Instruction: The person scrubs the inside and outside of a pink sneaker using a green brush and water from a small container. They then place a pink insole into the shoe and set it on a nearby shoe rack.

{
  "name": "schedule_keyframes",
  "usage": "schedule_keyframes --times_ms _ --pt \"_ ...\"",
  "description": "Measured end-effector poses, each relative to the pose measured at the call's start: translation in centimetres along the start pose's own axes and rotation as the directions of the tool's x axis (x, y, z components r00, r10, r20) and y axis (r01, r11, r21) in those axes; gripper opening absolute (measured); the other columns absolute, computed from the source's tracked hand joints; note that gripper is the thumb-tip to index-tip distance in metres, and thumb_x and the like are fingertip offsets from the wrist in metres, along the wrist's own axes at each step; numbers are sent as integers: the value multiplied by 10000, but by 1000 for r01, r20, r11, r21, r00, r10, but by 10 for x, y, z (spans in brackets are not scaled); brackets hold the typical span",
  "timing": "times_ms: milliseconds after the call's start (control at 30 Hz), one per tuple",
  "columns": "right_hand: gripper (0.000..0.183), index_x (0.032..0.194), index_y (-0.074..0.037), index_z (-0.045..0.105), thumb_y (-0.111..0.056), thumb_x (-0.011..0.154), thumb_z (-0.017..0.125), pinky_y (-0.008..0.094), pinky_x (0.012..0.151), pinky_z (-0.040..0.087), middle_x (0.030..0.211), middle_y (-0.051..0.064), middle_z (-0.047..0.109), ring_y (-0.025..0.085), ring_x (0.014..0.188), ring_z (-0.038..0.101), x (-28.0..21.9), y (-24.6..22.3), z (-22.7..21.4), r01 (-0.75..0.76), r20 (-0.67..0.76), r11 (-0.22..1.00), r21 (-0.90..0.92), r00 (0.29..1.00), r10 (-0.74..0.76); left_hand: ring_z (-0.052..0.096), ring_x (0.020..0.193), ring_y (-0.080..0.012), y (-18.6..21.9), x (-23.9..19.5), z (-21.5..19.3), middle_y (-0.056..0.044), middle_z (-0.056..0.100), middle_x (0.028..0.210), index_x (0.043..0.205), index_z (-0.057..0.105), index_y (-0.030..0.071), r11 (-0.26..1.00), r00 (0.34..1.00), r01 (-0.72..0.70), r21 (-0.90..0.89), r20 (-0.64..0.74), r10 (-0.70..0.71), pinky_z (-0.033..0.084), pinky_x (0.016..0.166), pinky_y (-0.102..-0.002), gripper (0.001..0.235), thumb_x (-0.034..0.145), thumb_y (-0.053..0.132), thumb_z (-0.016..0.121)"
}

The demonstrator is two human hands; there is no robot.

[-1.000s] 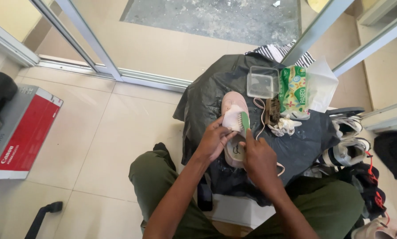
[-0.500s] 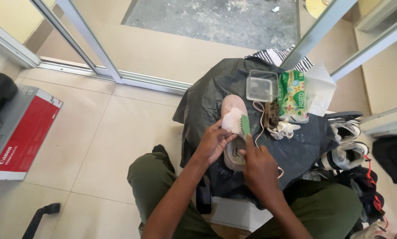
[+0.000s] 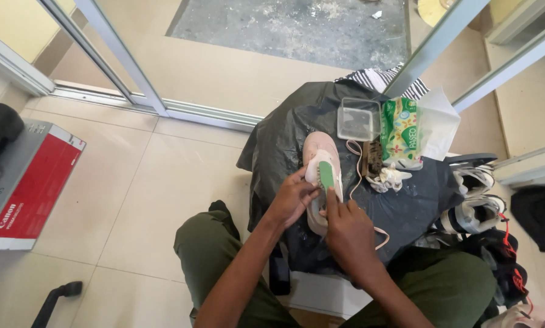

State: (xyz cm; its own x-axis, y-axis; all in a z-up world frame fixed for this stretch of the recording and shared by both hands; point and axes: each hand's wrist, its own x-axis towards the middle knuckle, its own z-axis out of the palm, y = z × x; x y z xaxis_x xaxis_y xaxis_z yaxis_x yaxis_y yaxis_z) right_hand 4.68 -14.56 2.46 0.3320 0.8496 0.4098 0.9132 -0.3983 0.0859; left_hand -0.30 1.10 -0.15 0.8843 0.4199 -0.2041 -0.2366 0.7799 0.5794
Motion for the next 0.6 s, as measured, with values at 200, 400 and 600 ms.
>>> schedule_keyframes --times_ms 200,400,600 --pt "427 1309 -21 696 -318 1004 672 373 559 540 790 124 727 269 751 656 39 32 23 -26 16 999 -41 1000 27 635 1176 -243 -10 4 -7 -245 566 1397 1572 370 -69 1000 998 -10 -14 69 11 519 1068 -432 664 940 -94 573" --pt "397 1317 10 666 -264 1031 636 368 573 573 762 136 733 279 742 682 42 17 -8 -18 148 999 29 989 13 640 1178 -266 -12 9 -17 -236 570 1391 1571 368 -68 999 996 -27 -28 84 29 570 1026 -417 659 936 -133 534" --pt "393 1306 -5 673 -277 1024 644 392 577 578 748 124 723 293 743 676 43 16 -7 -3 135 1000 -2 991 4 622 1226 -252 -17 12 -15 -227 560 1438 1582 357 -55 999 995 -32 9 98 31 525 1077 -431 658 947 -136 514"
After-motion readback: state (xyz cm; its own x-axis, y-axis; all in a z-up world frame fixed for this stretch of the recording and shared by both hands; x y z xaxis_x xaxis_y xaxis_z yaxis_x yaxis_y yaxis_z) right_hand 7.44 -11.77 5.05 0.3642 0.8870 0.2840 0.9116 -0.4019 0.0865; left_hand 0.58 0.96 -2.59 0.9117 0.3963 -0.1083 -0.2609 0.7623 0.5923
